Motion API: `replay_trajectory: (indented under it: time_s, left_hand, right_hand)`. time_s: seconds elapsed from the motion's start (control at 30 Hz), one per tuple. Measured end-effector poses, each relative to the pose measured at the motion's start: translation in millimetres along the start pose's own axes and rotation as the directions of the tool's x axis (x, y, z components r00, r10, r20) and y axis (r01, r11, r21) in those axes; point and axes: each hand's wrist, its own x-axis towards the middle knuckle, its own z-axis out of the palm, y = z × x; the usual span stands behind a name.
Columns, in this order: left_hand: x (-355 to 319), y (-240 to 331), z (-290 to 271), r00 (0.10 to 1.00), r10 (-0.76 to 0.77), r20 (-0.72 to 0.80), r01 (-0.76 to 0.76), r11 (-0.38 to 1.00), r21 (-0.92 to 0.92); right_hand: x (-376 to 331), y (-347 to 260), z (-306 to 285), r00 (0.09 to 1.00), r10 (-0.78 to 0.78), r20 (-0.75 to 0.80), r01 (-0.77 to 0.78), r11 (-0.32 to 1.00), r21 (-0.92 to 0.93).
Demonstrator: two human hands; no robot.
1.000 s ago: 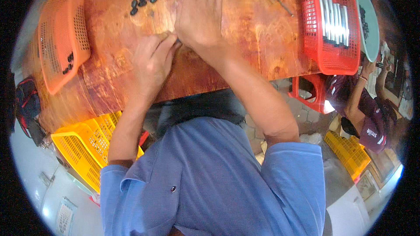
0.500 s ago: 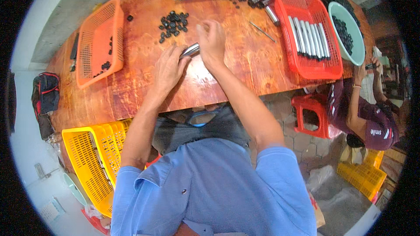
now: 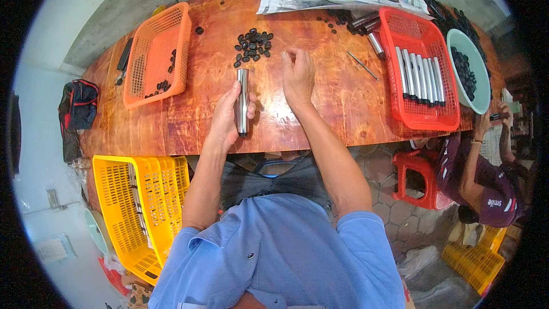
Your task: The person assembles cylindrical metal objects by inserting small black circular pieces into the ends and securing them with a cap. The person places the finished cylinders into a yellow basket. The person repeats this process multiple times.
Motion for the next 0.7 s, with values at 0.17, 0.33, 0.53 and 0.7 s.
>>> replay_trajectory:
  time_s: [0.17, 0.33, 0.53, 0.7]
  left_hand:
    - [5, -6, -1, 0.999, 0.009, 0.043, -0.009, 1.000, 0.000]
    - [5, -11, 4, 0.999, 0.010, 0.052, -0.016, 0.992, 0.128]
    - [5, -12, 13, 0.998, -0.055, 0.035, 0.053, 0.996, 0.067]
    - [1, -11, 17, 0.998, -0.022, 0.059, 0.017, 0.997, 0.081]
  right_hand:
    - [2, 1, 1, 1.000, 0.003, 0.001, -0.003, 1.000, -0.014]
    - [2, -2, -1, 0.999, 0.013, 0.035, -0.011, 0.999, -0.050]
    - [2, 1, -1, 0.999, -0.005, 0.042, 0.007, 0.998, -0.060]
    - [2, 2, 0, 0.999, 0.008, 0.048, -0.005, 0.998, -0.055]
